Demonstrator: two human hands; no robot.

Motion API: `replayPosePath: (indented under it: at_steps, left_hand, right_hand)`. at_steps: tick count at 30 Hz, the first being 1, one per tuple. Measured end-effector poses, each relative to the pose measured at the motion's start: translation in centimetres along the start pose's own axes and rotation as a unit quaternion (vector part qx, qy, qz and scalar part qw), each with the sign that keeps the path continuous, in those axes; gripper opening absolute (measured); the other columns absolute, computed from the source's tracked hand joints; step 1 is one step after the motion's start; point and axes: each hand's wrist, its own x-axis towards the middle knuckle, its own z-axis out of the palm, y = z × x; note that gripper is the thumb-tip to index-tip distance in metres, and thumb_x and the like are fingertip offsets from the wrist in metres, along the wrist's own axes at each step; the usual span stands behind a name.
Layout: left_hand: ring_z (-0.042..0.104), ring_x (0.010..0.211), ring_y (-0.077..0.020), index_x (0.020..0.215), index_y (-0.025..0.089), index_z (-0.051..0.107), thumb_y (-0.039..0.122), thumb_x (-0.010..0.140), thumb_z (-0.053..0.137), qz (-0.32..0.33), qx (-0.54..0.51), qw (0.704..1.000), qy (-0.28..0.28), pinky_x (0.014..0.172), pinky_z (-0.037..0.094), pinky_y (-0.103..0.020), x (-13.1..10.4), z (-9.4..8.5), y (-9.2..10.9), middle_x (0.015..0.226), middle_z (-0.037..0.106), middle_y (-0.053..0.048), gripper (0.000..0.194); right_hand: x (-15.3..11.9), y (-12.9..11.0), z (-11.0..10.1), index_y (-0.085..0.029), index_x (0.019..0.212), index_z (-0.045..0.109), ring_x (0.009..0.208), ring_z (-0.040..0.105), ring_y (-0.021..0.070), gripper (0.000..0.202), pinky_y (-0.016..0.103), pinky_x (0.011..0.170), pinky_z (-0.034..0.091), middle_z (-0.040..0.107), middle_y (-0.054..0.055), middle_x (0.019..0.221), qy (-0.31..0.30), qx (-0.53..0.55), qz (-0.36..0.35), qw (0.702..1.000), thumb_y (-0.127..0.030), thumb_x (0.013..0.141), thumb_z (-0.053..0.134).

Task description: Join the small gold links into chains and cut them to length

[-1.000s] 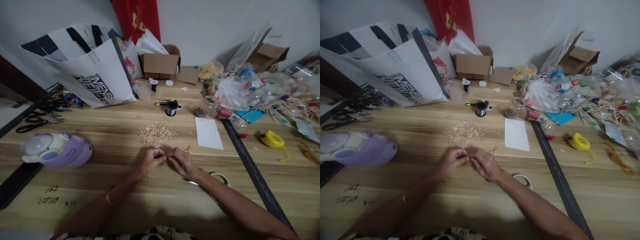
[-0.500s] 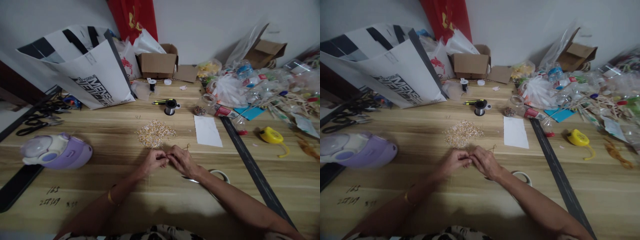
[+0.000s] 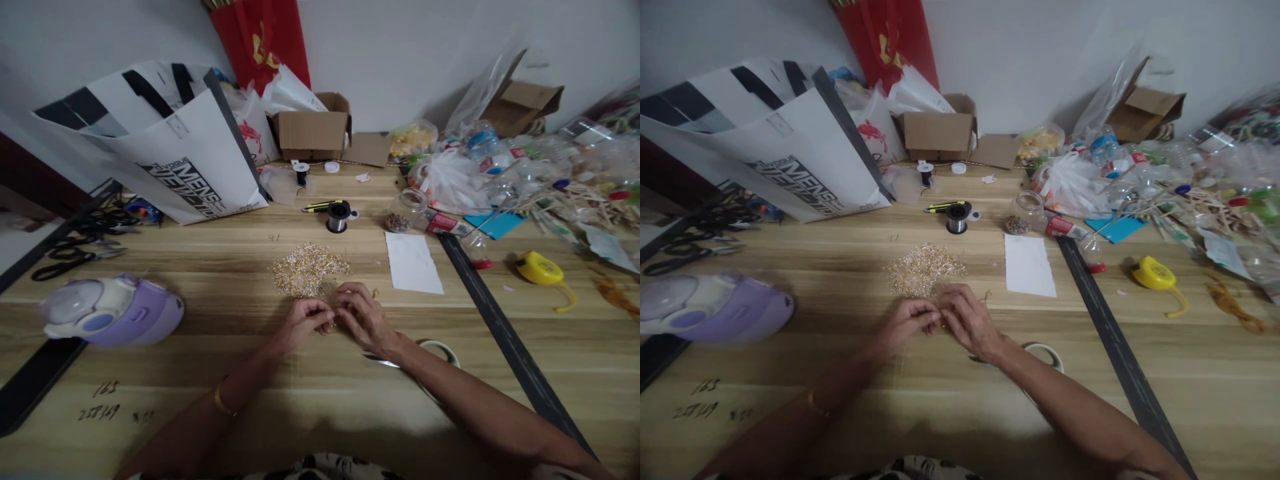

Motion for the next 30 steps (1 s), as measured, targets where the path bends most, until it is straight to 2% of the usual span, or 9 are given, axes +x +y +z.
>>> replayPosePath:
  at_steps: [7, 18, 30]
  left_hand:
    - [0.054, 0.053, -0.0099, 0.067, 0.012, 0.062, 0.038, 0.066, 0.072, -0.006, -0.049, 0.999, 0.024, 0.056, 0.044, -0.023, 0.10, -0.21, -0.15, 0.058, 0.060, 0.000, 0.029]
    - [0.054, 0.053, -0.0097, 0.067, 0.012, 0.061, 0.039, 0.066, 0.072, -0.006, -0.067, 0.998, 0.019, 0.056, 0.044, -0.023, 0.10, -0.21, -0.23, 0.059, 0.060, 0.000, 0.029]
    - [0.055, 0.050, -0.0096, 0.064, 0.011, 0.061, 0.042, 0.062, 0.075, -0.015, -0.091, 0.996, 0.010, 0.052, 0.043, -0.022, 0.38, -0.35, -0.61, 0.056, 0.061, -0.001, 0.034]
  right_hand:
    - [-0.15, 0.15, 0.10, -0.019, 0.104, 0.053, 0.084, 0.058, 0.0178, 0.014, 0.029, 0.069, 0.049, 0.058, 0.009, 0.096, -0.053, -0.017, -0.013, 0.998, -0.019, 0.092, 0.045]
    - [-0.21, 0.04, 0.09, -0.018, 0.099, 0.055, 0.079, 0.058, 0.0147, 0.011, 0.024, 0.062, 0.045, 0.059, 0.006, 0.090, -0.058, -0.059, -0.016, 0.996, -0.022, 0.094, 0.046]
    - [-0.59, -0.08, 0.21, -0.016, 0.096, 0.054, 0.076, 0.059, 0.0136, 0.015, 0.023, 0.061, 0.040, 0.061, 0.007, 0.091, -0.073, -0.137, -0.051, 0.987, -0.021, 0.097, 0.040]
